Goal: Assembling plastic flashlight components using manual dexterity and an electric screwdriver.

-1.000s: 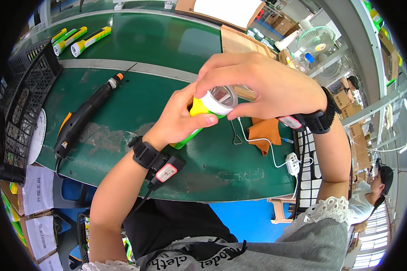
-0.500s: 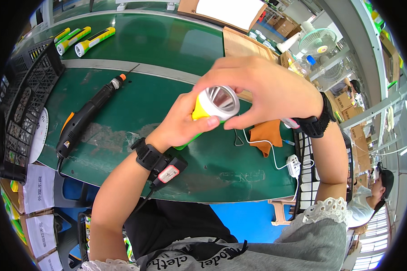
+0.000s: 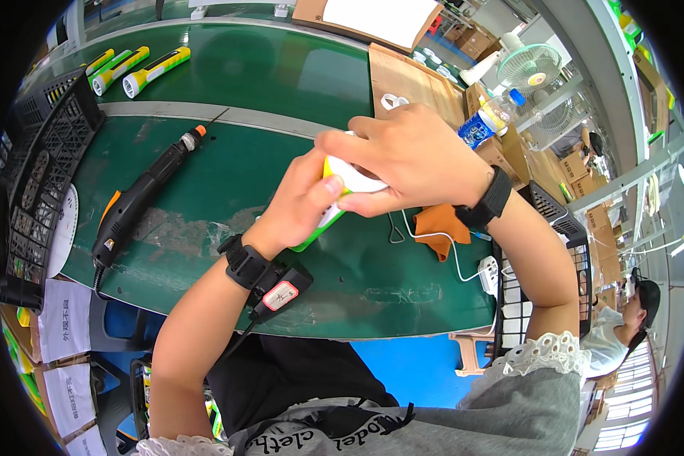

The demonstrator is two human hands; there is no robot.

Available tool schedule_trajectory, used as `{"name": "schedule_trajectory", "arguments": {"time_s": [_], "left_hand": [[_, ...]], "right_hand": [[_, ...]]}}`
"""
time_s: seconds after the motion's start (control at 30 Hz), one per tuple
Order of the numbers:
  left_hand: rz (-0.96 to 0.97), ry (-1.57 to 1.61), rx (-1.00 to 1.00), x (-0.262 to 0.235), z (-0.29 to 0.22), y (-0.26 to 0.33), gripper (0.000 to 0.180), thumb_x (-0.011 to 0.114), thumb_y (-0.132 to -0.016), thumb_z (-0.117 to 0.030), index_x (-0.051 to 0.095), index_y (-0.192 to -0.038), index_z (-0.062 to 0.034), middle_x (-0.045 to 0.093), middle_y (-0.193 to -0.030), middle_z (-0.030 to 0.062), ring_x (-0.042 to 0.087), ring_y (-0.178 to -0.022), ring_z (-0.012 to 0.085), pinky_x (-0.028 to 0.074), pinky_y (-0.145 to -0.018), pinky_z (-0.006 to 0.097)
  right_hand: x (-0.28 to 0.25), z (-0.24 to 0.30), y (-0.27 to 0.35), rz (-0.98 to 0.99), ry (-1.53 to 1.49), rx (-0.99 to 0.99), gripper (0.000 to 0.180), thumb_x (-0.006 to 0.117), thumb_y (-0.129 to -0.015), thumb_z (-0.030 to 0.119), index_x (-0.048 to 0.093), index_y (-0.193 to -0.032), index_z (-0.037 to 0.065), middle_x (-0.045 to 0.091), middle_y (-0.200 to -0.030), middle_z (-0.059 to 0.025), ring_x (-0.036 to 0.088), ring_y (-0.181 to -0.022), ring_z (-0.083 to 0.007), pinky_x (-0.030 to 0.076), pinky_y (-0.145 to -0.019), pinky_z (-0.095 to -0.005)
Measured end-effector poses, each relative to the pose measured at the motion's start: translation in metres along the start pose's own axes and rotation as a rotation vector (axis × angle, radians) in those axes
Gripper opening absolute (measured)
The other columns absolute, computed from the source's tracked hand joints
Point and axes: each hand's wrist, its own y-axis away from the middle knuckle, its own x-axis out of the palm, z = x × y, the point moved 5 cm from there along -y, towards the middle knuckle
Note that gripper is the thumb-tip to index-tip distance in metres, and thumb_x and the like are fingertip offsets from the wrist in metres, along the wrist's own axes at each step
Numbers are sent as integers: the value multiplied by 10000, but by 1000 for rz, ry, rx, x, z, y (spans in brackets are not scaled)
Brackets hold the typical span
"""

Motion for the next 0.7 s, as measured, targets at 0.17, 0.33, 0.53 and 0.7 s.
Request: {"name": "schedule_trajectory", "arguments": {"time_s": [0.17,0.33,0.53,0.7], "left_hand": [[-94,-73,-40,-3,2,0,442,481,-810,-302,428,-1155,-32,589,-864,189,567,-780,354,437,-707,364],[-77,7,-22,7,11,1,433,502,-802,-313,434,-1129,-38,586,-870,185,567,-794,354,437,-707,368],[-90,-140,-49,7,5,1,444,548,-771,-310,421,-1105,-46,580,-905,171,558,-823,361,444,-699,382],[-80,-328,-55,14,-5,1,488,600,-724,-299,415,-1105,-56,579,-918,152,566,-808,356,456,-679,398]], "right_hand": [[0,4,0,8,121,273,451,474,-817,514,460,-997,101,484,-519,-70,515,-474,-292,361,-430,-365],[0,-10,9,-9,-91,70,451,409,-830,493,457,-997,77,504,-643,-101,493,-550,-301,368,-527,-378],[9,-7,9,35,0,57,425,315,-854,453,460,-949,66,514,-771,-120,478,-628,-311,369,-603,-384],[6,-5,16,-83,18,177,319,355,-877,398,428,-950,96,492,-548,-111,482,-484,-327,371,-491,-420]]}}
